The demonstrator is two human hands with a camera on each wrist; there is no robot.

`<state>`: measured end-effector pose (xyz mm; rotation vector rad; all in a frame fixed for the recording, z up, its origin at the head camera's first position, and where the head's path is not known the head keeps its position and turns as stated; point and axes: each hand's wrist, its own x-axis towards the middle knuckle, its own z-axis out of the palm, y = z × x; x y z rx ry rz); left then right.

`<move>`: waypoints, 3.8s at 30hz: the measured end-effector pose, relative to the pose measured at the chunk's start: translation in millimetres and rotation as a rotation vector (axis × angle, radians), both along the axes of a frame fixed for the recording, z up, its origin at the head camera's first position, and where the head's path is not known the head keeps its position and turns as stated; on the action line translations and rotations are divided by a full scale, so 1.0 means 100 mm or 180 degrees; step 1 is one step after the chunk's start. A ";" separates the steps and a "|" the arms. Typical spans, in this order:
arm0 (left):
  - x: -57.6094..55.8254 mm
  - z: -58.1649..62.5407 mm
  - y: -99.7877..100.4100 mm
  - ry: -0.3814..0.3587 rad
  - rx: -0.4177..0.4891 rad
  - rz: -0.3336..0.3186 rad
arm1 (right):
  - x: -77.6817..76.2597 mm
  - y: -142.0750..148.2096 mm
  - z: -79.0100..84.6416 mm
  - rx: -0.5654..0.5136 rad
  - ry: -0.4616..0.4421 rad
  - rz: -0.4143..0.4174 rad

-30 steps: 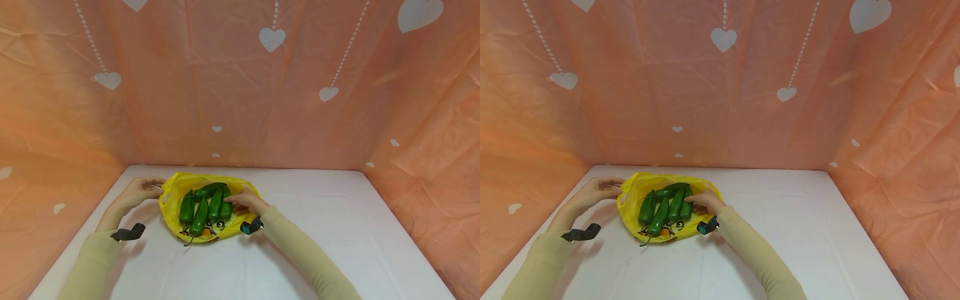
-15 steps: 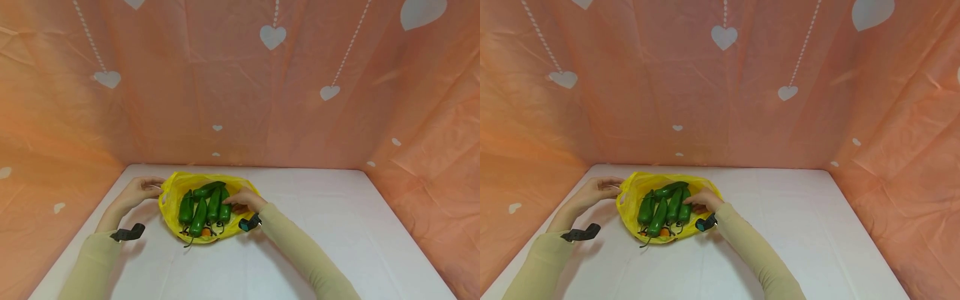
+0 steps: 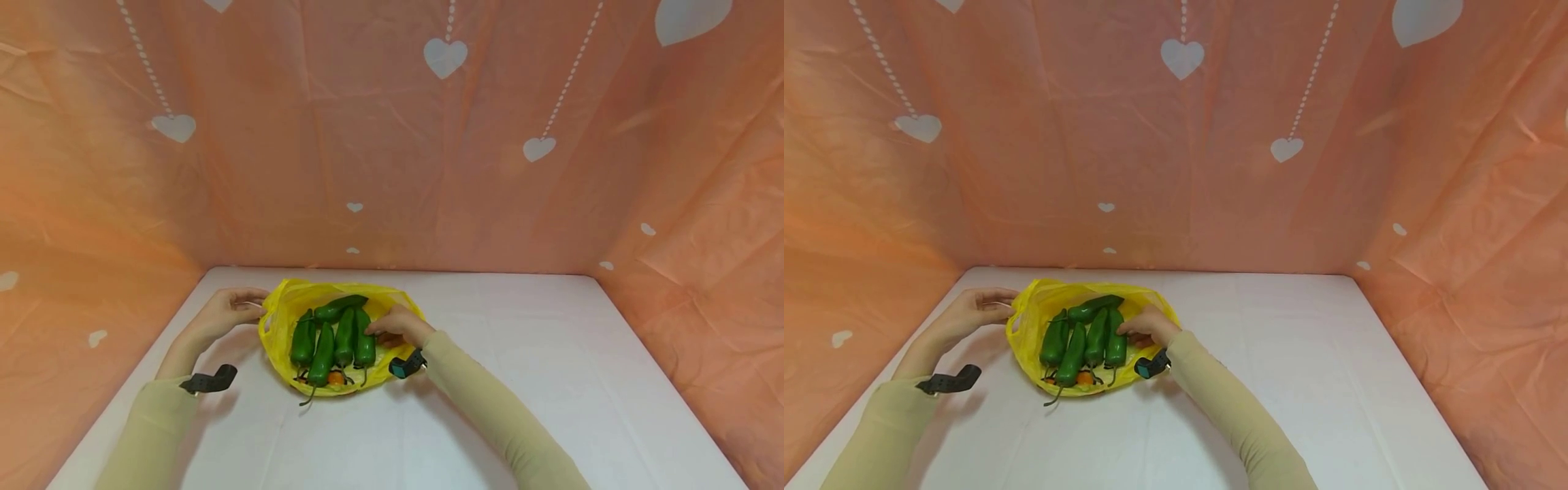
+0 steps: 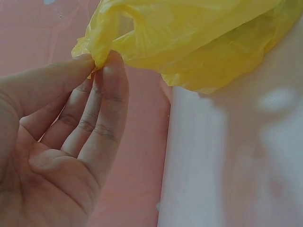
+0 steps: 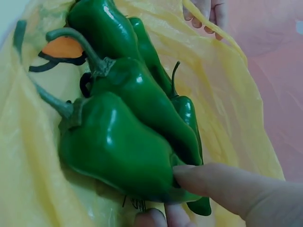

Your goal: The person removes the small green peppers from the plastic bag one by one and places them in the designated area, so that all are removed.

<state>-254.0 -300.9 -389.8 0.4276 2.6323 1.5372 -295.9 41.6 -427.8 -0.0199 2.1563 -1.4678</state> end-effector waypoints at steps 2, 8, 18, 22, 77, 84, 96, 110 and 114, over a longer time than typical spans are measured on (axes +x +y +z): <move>0.00 0.00 0.00 0.0008 0.0016 -0.0014 | 0.00 0.01 -0.01 -0.0042 -0.0005 0.0007; 0.01 0.00 0.00 0.0035 0.0000 -0.0007 | 0.03 0.04 -0.01 -0.0184 0.0011 0.0009; 0.01 -0.02 -0.01 -0.0051 0.0085 0.0031 | 0.06 0.11 -0.06 -0.0426 0.0126 0.0105; 0.01 -0.01 -0.01 -0.0047 0.0094 0.0038 | 0.04 0.12 -0.05 -0.0649 0.0065 0.0086; -0.01 -0.01 0.04 -0.0082 0.0194 0.0036 | 0.30 0.95 0.67 -0.1340 0.0156 -0.0045; 0.00 -0.01 0.04 -0.0090 0.0197 0.0047 | 0.25 1.22 0.66 -0.1273 0.0209 -0.0168; -0.01 -0.02 0.05 -0.0113 0.0232 0.0023 | 0.19 1.63 0.49 -0.1198 0.0119 -0.0371; -0.03 -0.05 0.05 -0.0164 0.0338 -0.0006 | 0.12 1.82 0.16 -0.0858 0.0070 -0.0484; -0.03 -0.05 0.04 -0.0161 0.0308 -0.0002 | 0.12 1.82 0.10 -0.0788 0.0026 -0.0569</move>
